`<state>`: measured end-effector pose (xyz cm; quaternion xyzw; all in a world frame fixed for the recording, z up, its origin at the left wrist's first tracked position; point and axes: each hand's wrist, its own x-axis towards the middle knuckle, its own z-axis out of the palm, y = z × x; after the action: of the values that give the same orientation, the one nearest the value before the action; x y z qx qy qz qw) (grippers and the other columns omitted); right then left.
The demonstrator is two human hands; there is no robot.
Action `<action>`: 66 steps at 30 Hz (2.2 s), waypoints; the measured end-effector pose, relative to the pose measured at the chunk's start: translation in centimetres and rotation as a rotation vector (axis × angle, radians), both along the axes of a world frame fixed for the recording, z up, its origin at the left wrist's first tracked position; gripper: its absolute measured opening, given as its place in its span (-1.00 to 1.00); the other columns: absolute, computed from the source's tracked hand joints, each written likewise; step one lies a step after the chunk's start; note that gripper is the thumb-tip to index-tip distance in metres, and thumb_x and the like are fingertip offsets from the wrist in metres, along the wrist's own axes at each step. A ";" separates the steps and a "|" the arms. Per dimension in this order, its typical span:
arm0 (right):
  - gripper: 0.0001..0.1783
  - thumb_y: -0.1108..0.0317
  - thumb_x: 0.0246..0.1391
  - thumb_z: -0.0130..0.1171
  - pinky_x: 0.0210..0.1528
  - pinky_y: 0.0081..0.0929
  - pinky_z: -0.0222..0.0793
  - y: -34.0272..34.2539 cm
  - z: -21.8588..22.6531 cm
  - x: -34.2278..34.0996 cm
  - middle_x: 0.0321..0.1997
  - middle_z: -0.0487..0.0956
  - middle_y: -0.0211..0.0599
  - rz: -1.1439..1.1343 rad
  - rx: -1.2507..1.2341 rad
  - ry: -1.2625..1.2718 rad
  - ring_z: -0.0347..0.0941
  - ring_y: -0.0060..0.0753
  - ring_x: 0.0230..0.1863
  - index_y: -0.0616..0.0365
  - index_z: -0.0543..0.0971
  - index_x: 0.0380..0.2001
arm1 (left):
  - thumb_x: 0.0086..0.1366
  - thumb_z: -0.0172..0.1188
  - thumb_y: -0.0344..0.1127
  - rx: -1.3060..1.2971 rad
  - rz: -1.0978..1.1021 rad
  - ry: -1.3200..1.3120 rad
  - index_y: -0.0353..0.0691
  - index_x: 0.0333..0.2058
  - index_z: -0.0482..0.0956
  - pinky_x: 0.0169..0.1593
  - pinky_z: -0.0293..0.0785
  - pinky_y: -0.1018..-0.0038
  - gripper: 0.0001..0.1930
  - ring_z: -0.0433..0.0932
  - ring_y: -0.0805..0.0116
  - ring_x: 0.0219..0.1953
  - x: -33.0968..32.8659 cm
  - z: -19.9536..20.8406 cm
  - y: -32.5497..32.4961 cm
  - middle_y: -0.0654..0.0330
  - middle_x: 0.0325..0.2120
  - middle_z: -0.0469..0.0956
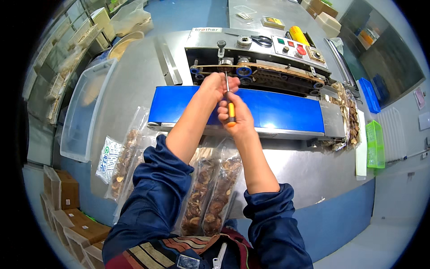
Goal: The person uses a screwdriver to adjust screws on a Brother packaging machine, then places vacuum-sealed bags of dried mushrooms onto the machine's conveyor belt. The person handles the bags and the machine's control panel throughout the process.
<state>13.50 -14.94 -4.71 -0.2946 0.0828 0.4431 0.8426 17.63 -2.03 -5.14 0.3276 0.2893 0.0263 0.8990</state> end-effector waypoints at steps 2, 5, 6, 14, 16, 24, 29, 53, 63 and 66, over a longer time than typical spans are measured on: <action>-0.77 0.20 0.11 0.04 -0.74 -0.74 0.19 -1.0 -0.7 1.3 -0.55 0.39 -0.36 0.114 0.391 0.315 0.31 -0.58 -0.62 0.14 0.35 -0.37 | 0.28 -0.15 -0.43 0.110 -0.137 -0.018 -0.42 -0.20 0.38 -0.29 0.56 0.41 -0.79 0.58 0.27 -0.34 -1.2 0.2 -0.6 0.00 -0.35 0.54; -0.70 0.15 0.10 0.06 -0.70 -0.71 0.27 -0.1 1.1 -0.6 -0.53 0.42 -0.33 -0.038 -0.122 -0.044 0.36 -0.56 -0.60 0.16 0.37 -0.29 | 0.26 -0.08 -0.44 0.146 -0.056 0.057 -0.43 -0.24 0.42 -0.32 0.53 0.45 -0.82 0.57 0.31 -0.35 -1.8 0.9 -0.7 0.01 -0.36 0.55; -0.62 0.10 0.06 0.08 -0.66 -0.67 0.32 0.2 2.7 -2.0 -0.51 0.46 -0.29 -0.051 -0.428 -0.322 0.40 -0.55 -0.57 0.19 0.37 -0.22 | 0.26 -0.07 -0.43 0.182 -0.037 0.068 -0.43 -0.25 0.43 -0.32 0.53 0.46 -0.82 0.57 0.32 -0.35 -2.0 1.0 -0.5 0.01 -0.37 0.55; -0.69 0.14 0.05 0.01 -0.81 -0.70 0.12 -2.0 -1.8 0.3 -0.51 0.48 -0.22 0.051 0.192 0.261 0.31 -0.55 -0.73 0.20 0.37 -0.38 | 0.17 0.10 -0.48 0.071 -0.180 -0.150 -0.48 -0.19 0.40 -0.13 0.50 0.33 -0.75 0.56 0.17 -0.28 -3.6 -0.2 -0.7 -0.04 -0.31 0.54; -0.69 0.12 0.04 0.01 -0.82 -0.70 0.08 -1.4 -1.6 -0.8 -0.52 0.48 -0.22 -0.074 -0.188 0.011 0.30 -0.56 -0.74 0.18 0.38 -0.43 | 0.14 0.09 -0.52 0.145 -0.128 -0.144 -0.49 -0.17 0.39 -0.13 0.50 0.29 -0.73 0.56 0.16 -0.29 -4.3 -0.3 -1.2 -0.05 -0.31 0.54; -0.64 0.06 0.06 -0.03 -0.86 -0.76 -0.01 -0.9 -1.1 -0.6 -0.62 0.40 -0.36 0.027 0.188 0.323 0.21 -0.66 -0.80 0.19 0.39 -0.44 | 0.19 0.02 -0.45 0.199 -0.192 -0.134 -0.46 -0.22 0.43 -0.40 0.53 0.52 -0.79 0.55 0.26 -0.36 -4.9 -0.1 -1.1 -0.05 -0.32 0.54; -0.75 0.19 0.02 0.00 -0.81 -0.59 0.20 0.4 -3.3 -1.5 -0.64 0.40 -0.32 -0.476 -0.895 -1.037 0.28 -0.58 -0.80 0.17 0.39 -0.48 | 0.31 -0.08 -0.28 0.159 -0.304 -0.155 -0.37 -0.21 0.44 -0.22 0.53 0.41 -0.75 0.52 0.28 -0.32 -5.2 -0.9 -1.6 -0.02 -0.28 0.52; -0.67 0.12 0.03 0.00 -0.80 -0.71 0.07 -1.1 0.4 -1.5 -0.59 0.46 -0.29 -0.168 -0.411 -0.378 0.29 -0.59 -0.74 0.18 0.39 -0.31 | 0.17 0.22 -0.14 0.576 -0.343 -0.111 -0.37 -0.43 0.55 -0.38 0.43 0.60 -0.68 0.52 0.42 -0.51 -5.4 1.3 -2.1 0.13 -0.56 0.55; -0.56 0.06 0.09 -0.04 -0.15 -0.14 0.31 -0.2 1.1 -4.2 -0.44 0.54 0.11 -0.340 -1.420 -1.260 0.48 0.10 -0.27 0.33 0.39 -0.33 | 0.10 0.29 -0.27 0.537 -0.220 -0.121 -0.22 -0.50 0.55 -0.39 0.43 0.55 -0.84 0.47 0.50 -0.52 -6.3 0.3 -1.9 0.26 -0.59 0.52; -0.71 0.19 0.12 -0.12 -0.62 -0.43 0.27 -1.0 -1.5 -1.1 -0.55 0.48 -0.14 -0.274 -0.642 -0.561 0.37 -0.34 -0.64 0.21 0.40 -0.41 | 0.17 0.22 -0.27 0.616 -0.253 -0.081 -0.26 -0.41 0.55 -0.39 0.43 0.61 -0.83 0.47 0.48 -0.51 -6.3 1.2 -2.3 0.24 -0.52 0.53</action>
<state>12.43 -15.90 -6.22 -0.6362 0.0228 0.1825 0.7493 11.37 -4.32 -3.95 0.6159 0.1887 0.0138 0.7648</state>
